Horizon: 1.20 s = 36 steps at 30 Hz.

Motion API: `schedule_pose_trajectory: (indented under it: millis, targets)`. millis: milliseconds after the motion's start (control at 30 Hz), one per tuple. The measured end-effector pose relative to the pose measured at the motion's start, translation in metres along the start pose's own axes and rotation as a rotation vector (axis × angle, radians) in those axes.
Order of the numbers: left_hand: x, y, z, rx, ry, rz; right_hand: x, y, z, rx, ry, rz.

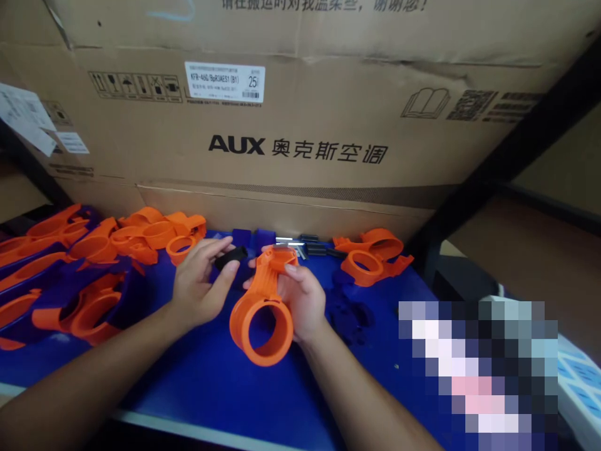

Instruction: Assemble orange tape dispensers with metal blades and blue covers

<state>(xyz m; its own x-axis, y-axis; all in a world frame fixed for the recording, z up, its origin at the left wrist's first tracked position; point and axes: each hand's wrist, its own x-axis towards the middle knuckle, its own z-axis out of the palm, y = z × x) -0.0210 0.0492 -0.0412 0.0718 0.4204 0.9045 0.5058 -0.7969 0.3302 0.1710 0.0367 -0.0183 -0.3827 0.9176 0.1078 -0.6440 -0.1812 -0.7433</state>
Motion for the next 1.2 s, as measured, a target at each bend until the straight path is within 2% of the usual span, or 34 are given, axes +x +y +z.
schedule_pose_trajectory:
  millis: [200, 333, 467, 667, 800, 933, 1067, 1200]
  targets:
    - [-0.002, 0.011, -0.001, -0.031, -0.010, 0.049, -0.007, 0.001, 0.010, -0.149, 0.059, -0.037]
    - [0.000, 0.015, -0.003, -0.067, 0.028, 0.063, -0.011, 0.003, 0.011, -0.206, 0.099, -0.104]
    - [-0.001, 0.014, -0.005, -0.145, 0.053, 0.025, -0.012, 0.004, 0.013, -0.267, 0.088, -0.164]
    - [-0.004, 0.018, -0.003, -0.373, 0.112, -0.106, -0.013, 0.001, 0.013, -0.331, 0.040, -0.168]
    - [-0.001, 0.021, -0.002, -0.455, 0.120, -0.112, -0.014, 0.000, 0.010, -0.363, 0.019, -0.168]
    - [0.001, 0.021, -0.005, -0.339, 0.101, -0.086, -0.014, 0.002, 0.012, -0.387, 0.045, -0.177]
    - [0.006, 0.028, -0.011, -0.094, 0.078, 0.080, -0.013, 0.004, 0.014, -0.362, 0.060, -0.155]
    - [0.010, 0.034, -0.012, 0.023, 0.027, 0.168, -0.010, 0.008, 0.008, -0.413, 0.065, -0.114]
